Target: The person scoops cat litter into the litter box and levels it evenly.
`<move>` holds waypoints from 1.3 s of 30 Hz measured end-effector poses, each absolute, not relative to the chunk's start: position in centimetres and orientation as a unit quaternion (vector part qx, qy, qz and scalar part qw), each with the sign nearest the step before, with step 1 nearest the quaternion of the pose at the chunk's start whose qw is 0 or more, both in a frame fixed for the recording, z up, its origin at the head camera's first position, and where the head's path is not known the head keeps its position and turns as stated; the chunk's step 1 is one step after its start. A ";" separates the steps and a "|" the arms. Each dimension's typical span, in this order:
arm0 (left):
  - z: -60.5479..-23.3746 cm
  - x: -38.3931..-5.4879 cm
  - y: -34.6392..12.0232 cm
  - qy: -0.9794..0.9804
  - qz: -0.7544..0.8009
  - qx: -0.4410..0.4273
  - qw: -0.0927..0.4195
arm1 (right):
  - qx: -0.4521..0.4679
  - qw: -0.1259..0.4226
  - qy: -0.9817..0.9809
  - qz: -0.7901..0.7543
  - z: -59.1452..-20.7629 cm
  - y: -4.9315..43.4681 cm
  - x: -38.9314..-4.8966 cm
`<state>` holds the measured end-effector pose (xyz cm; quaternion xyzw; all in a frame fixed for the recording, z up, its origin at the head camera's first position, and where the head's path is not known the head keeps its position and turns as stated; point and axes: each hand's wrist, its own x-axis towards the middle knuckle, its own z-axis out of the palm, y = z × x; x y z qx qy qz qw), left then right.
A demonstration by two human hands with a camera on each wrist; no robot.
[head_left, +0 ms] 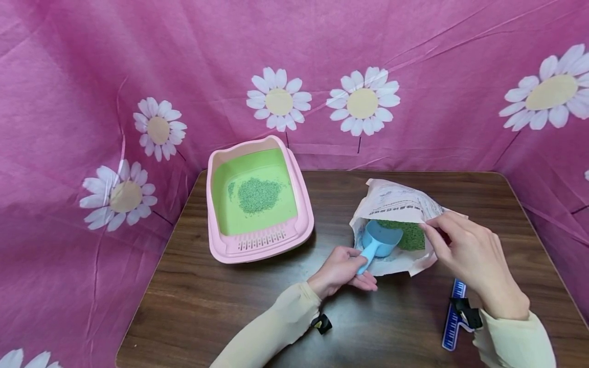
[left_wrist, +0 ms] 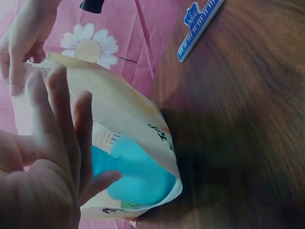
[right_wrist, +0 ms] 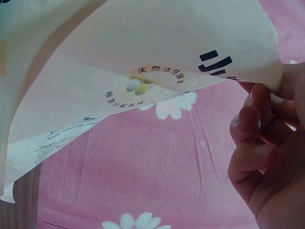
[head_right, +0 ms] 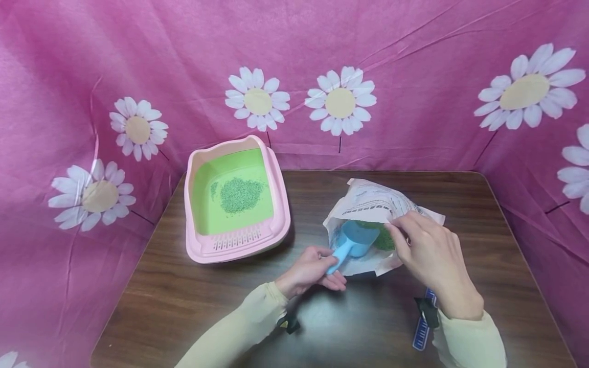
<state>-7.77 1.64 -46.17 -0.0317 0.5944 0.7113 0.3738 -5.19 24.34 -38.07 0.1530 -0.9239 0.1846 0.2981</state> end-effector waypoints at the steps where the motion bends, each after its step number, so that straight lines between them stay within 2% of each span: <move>1: -46.2 -7.8 1.7 0.594 0.710 -0.029 0.376 | 0.153 0.299 -0.924 0.185 -38.1 24.3 -5.2; 18: -46.2 -8.0 2.6 0.634 0.683 -0.008 0.363 | 0.156 0.305 -0.921 0.185 -38.2 24.4 -5.3; 25: -46.4 -8.3 3.2 0.657 0.671 0.016 0.342 | 0.164 0.319 -0.914 0.189 -38.3 24.4 -5.4; 39: -45.9 -8.6 4.2 0.711 0.627 0.006 0.319 | 0.171 0.311 -0.916 0.186 -38.3 24.4 -5.5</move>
